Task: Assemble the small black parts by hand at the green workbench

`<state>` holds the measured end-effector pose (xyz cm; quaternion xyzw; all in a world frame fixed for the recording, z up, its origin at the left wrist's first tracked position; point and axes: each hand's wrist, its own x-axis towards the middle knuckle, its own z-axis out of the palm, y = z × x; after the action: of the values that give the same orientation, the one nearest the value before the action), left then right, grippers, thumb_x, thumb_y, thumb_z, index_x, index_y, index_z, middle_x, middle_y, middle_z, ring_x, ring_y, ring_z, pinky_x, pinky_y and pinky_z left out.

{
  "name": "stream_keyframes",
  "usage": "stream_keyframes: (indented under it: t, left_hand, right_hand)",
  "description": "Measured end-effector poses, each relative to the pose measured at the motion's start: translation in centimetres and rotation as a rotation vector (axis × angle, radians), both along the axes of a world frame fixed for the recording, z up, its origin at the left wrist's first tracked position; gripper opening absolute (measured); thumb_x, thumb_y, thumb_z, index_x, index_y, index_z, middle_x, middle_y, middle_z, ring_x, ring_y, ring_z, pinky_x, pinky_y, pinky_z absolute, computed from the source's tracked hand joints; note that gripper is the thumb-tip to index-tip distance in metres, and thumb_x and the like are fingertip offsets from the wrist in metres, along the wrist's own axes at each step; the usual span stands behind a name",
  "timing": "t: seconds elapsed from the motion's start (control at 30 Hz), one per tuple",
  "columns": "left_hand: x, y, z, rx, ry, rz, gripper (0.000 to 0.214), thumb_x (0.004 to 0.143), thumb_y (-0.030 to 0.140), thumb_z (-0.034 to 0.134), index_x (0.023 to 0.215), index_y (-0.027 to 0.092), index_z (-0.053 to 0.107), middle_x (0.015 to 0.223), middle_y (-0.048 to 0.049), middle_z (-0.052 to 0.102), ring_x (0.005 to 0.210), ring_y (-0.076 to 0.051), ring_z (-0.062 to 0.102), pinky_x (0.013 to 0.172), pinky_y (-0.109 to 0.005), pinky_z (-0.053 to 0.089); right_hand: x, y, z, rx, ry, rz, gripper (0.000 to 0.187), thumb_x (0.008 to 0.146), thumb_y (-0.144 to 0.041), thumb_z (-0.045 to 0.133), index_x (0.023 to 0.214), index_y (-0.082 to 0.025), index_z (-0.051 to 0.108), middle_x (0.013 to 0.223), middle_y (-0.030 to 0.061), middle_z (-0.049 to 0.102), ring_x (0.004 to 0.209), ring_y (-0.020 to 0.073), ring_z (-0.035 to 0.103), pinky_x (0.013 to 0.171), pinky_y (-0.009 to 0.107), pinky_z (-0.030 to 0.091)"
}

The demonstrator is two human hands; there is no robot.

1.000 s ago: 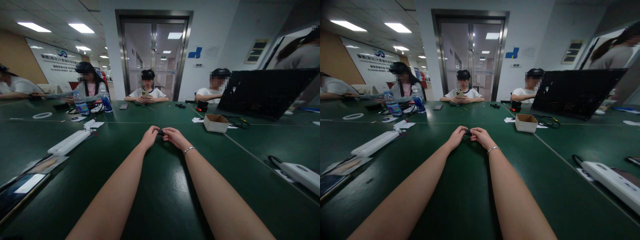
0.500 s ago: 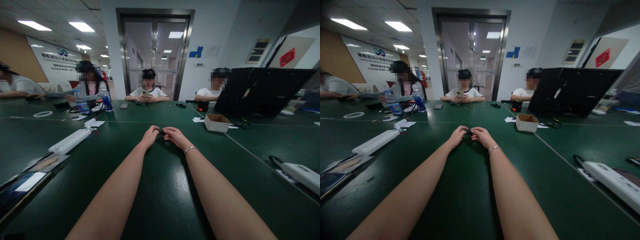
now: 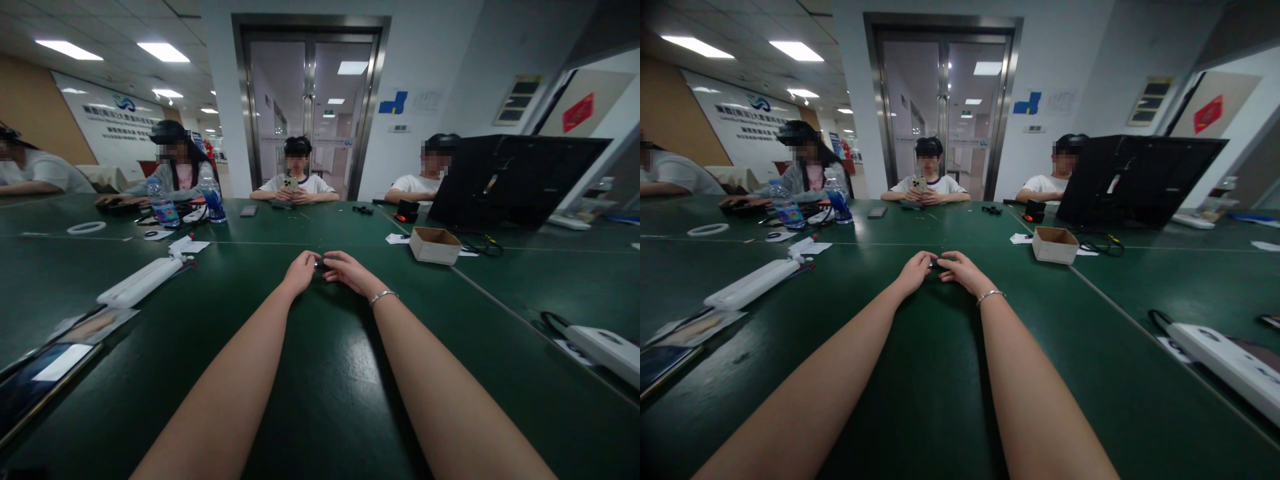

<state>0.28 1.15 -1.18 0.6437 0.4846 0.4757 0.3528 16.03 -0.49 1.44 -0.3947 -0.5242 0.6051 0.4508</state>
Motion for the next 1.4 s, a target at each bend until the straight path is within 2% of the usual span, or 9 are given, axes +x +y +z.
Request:
stream_keyframes:
  t: [0.13,0.23,0.4,0.57,0.73,0.9,1.03,1.2,1.4]
  left_hand:
    - [0.07,0.05,-0.02,0.001,0.0,0.002,0.024,0.089,0.026,0.039,0.096,0.018,0.061,0.073,-0.0013,0.057,0.06,-0.012,0.048,0.059,-0.023,0.037]
    - [0.07,-0.02,0.04,-0.013,0.005,0.008,0.025,0.089,0.026,0.038,0.098,0.018,0.06,0.072,-0.0009,0.055,0.058,-0.011,0.047,0.056,-0.022,0.036]
    - [0.08,-0.1,0.15,-0.03,-0.016,0.002,0.025,0.089,0.025,0.037,0.098,0.017,0.06,0.066,-0.0001,0.053,0.055,-0.011,0.046,0.054,-0.022,0.035]
    - [0.14,-0.26,0.38,-0.036,-0.035,-0.005,0.026,0.09,0.023,0.036,0.097,0.017,0.06,0.066,-0.0003,0.053,0.054,-0.011,0.045,0.055,-0.022,0.035]
    - [0.17,-0.53,0.75,-0.043,-0.045,-0.001,0.026,0.09,0.022,0.035,0.095,0.016,0.06,0.066,-0.0002,0.052,0.053,-0.011,0.044,0.053,-0.022,0.033]
    - [0.16,-0.68,0.94,-0.047,-0.065,0.003,0.026,0.089,0.02,0.034,0.095,0.015,0.06,0.066,-0.0002,0.052,0.053,-0.01,0.043,0.053,-0.021,0.033]
    - [0.17,-0.58,0.73,-0.034,-0.068,-0.005,0.025,0.089,0.021,0.037,0.093,0.016,0.06,0.063,0.0008,0.05,0.052,-0.01,0.043,0.053,-0.021,0.034]
    - [0.18,-0.48,0.54,-0.04,-0.04,0.001,0.028,0.09,0.022,0.033,0.096,0.016,0.06,0.057,0.0021,0.045,0.049,-0.01,0.041,0.05,-0.021,0.031]
    - [0.02,-0.21,0.29,-0.031,-0.032,-0.004,0.027,0.09,0.023,0.035,0.095,0.017,0.06,0.068,-0.0005,0.054,0.053,-0.01,0.044,0.054,-0.022,0.035]
  right_hand:
    - [-0.21,0.16,-0.01,0.065,-0.147,-0.014,0.014,0.086,-0.009,0.055,0.099,-0.013,0.055,0.066,0.0005,0.058,0.041,0.0076,0.052,0.034,0.014,0.041]
    - [0.0,-0.09,0.13,0.067,-0.066,0.044,0.04,0.075,0.001,0.06,0.11,-0.017,0.05,0.076,-0.001,0.058,0.053,0.0096,0.06,0.041,0.015,0.047]
    - [0.07,-0.38,0.35,0.002,-0.034,0.01,0.02,0.089,-0.015,0.053,0.108,-0.014,0.047,0.068,0.0008,0.058,0.046,0.0102,0.057,0.039,0.017,0.046]
    - [0.16,-0.15,0.24,0.025,0.036,0.028,0.041,0.076,0.001,0.06,0.109,-0.018,0.044,0.075,-0.0018,0.058,0.05,0.0095,0.06,0.044,0.017,0.05]
    - [0.22,-0.02,0.13,0.021,-0.05,0.035,0.012,0.092,-0.018,0.051,0.102,-0.015,0.048,0.066,-0.0012,0.056,0.04,0.0086,0.052,0.036,0.018,0.046]
    - [0.22,-0.11,0.11,0.068,-0.052,0.074,0.039,0.078,-0.004,0.065,0.108,-0.02,0.045,0.077,-0.0026,0.057,0.05,0.0089,0.06,0.044,0.017,0.051]
    - [0.15,0.09,-0.08,0.053,-0.101,0.053,0.016,0.088,-0.016,0.056,0.101,-0.016,0.047,0.069,-0.0014,0.057,0.039,0.0078,0.051,0.035,0.017,0.045]
    - [0.36,0.06,-0.14,0.084,-0.04,0.046,0.056,0.067,0.001,0.068,0.11,-0.022,0.04,0.084,-0.0027,0.057,0.049,0.008,0.059,0.043,0.017,0.051]
    - [-0.01,0.19,-0.19,0.043,-0.102,-0.001,0.014,0.093,-0.025,0.051,0.101,-0.016,0.046,0.063,-0.0016,0.055,0.038,0.0082,0.049,0.032,0.016,0.043]
